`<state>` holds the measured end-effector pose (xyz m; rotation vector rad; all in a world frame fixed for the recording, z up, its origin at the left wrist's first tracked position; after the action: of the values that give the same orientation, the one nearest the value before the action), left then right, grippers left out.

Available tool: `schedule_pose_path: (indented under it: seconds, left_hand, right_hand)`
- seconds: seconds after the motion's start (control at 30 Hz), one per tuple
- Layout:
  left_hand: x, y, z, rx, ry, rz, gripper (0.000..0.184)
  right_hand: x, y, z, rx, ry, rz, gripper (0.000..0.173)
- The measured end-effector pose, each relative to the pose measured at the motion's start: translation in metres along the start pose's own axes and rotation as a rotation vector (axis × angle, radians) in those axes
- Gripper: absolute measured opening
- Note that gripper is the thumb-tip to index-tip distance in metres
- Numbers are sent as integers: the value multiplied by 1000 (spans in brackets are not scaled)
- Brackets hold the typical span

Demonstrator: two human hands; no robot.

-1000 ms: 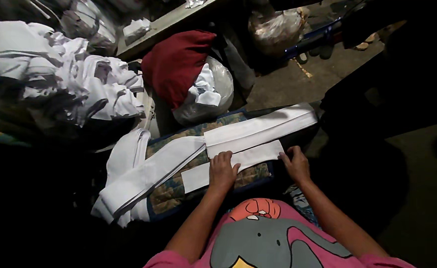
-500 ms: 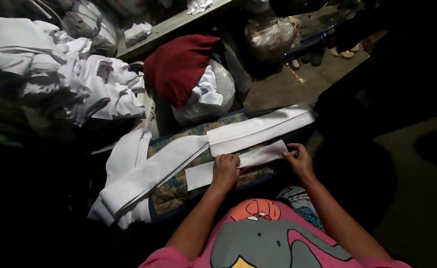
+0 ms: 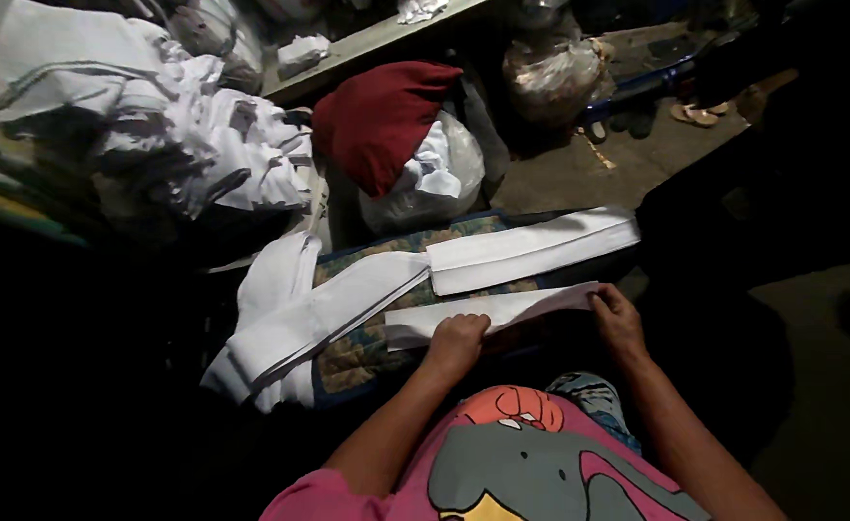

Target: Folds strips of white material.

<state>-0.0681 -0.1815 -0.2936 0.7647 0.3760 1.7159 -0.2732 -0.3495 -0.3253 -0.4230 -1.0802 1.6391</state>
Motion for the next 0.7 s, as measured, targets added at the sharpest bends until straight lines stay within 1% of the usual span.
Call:
schedule_pose_path:
  seconds: [0.03,0.13,0.2,0.27,0.3,0.33,0.37,0.4,0.47,0.53,0.6,0.63,0.67,0.7]
  left_hand:
    - [4,-4,-1,-8,-3,12,27]
    - [18,-15,4,-26,57,1,33]
    - [28,-26,5,2,34,47,35]
    - [42,-35,5,18,15,94,35]
    - [50,-38,5,27,17,117,41]
    - [57,-41,4,38,42,127,48]
    - [63,-44,3,47,76,135,52]
    - [68,-47,4,75,117,147,51]
    - [77,-53,10,173,235,183,43]
    - [85,-66,22,247,362,271,36]
    - [94,-85,34,272,455,435,32]
    - [99,-95,40,283,494,513,32]
    - [104,-104,47,286,545,570,36]
    - [108,-110,54,291,595,608,44]
  right_hand:
    - [-2,-3,0,-27,-8,21,25]
    - [-5,-4,1,-188,-42,42,22]
    - [-7,-1,1,-287,-94,6,25]
    - [-9,0,2,-237,-138,-19,37]
    - [-11,0,3,-183,-146,-14,43]
    - [-13,2,2,-135,-122,-6,45]
    - [-15,5,1,-117,-111,-16,42]
    - [-15,8,-2,-123,-115,-51,36]
    - [-13,14,-9,-133,-119,-120,23]
    - [-12,17,-19,-117,-161,-144,15]
    - [-12,19,-30,-75,-263,-132,24]
    - [-11,17,-32,-63,-301,-117,28]
    - [-12,11,-31,-76,-320,-80,28]
    - [-13,3,-28,-113,-324,-22,27]
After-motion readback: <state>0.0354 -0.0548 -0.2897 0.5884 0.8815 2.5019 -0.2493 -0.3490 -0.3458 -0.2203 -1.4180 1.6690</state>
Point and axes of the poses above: each hand's wrist, its own x-axis away from the middle knuckle, its own z-axis out of the back of the hand, y = z × x, the point moved 10 cm from there along -x, towards the middle knuckle, and after that the axes turned 13 degrees about x, right-handed, at the moved point
